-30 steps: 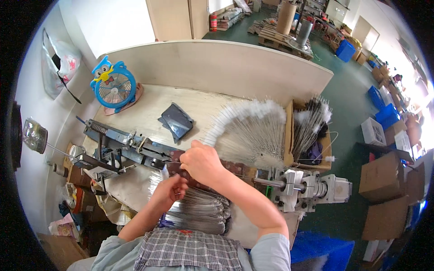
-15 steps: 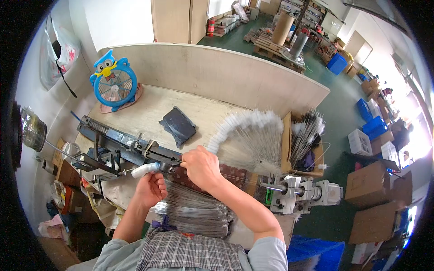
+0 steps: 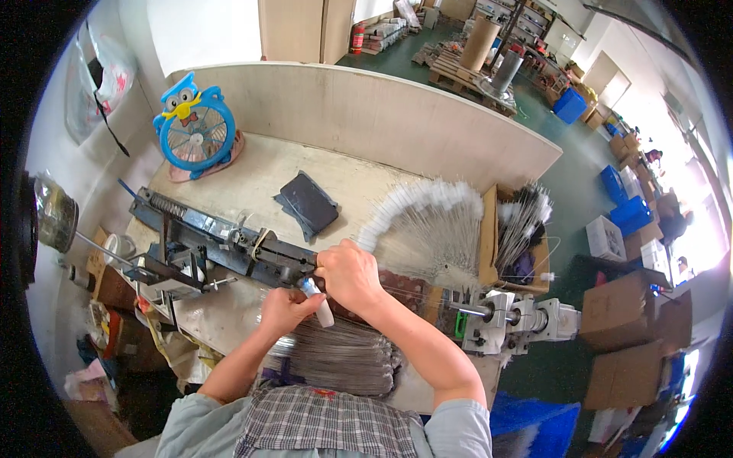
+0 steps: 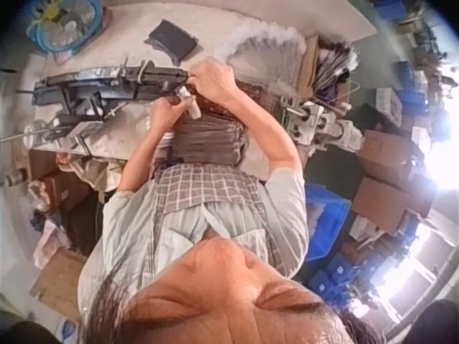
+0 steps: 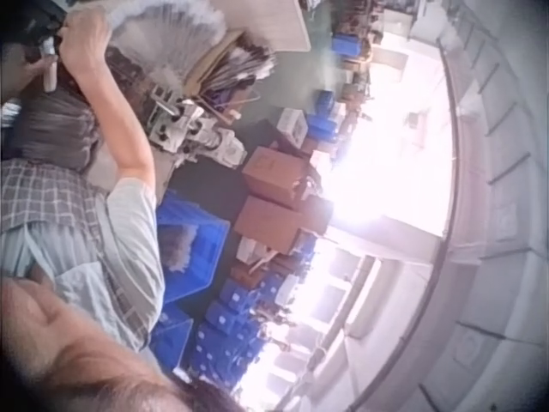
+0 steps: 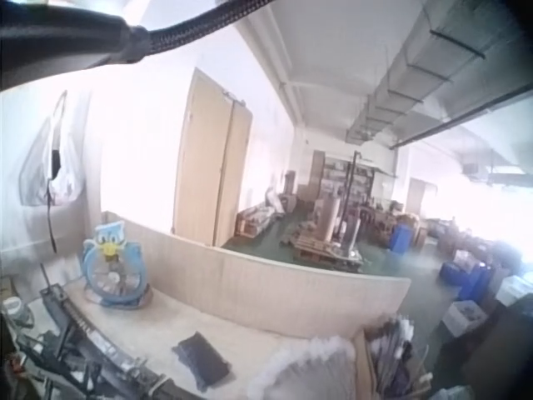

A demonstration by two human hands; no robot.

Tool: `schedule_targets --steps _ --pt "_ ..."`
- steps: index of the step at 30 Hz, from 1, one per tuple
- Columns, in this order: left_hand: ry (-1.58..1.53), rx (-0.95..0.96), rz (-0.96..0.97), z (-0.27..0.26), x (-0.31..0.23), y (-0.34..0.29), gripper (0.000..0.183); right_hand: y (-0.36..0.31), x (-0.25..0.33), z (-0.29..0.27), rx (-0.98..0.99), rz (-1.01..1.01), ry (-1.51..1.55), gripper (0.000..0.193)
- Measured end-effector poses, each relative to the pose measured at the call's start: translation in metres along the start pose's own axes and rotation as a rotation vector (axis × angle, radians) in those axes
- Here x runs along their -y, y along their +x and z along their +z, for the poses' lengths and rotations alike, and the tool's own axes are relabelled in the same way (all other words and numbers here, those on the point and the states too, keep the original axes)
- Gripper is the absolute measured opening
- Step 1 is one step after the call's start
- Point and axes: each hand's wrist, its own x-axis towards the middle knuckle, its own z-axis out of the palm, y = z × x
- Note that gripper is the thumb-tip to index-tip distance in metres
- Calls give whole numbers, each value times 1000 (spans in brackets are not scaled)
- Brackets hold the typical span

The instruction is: Feeding bundles of white bristles into an industrial brush-making machine.

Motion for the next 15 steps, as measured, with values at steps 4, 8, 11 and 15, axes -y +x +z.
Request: schedule_targets --steps 4,8,11,15 --pt "-67 -14 -7 5 5 2 58 -3 -6 -4 2 -65 -38 13" --pt "-624 69 13 25 6 1 40 -23 -13 -22 -248 -195 33 13" --pt "-1146 140 -29 34 -3 -5 24 -46 -17 -28 -374 -254 25 12" --pt "-804 97 10 38 -8 1 16 -71 -27 2 -238 -342 156 21"
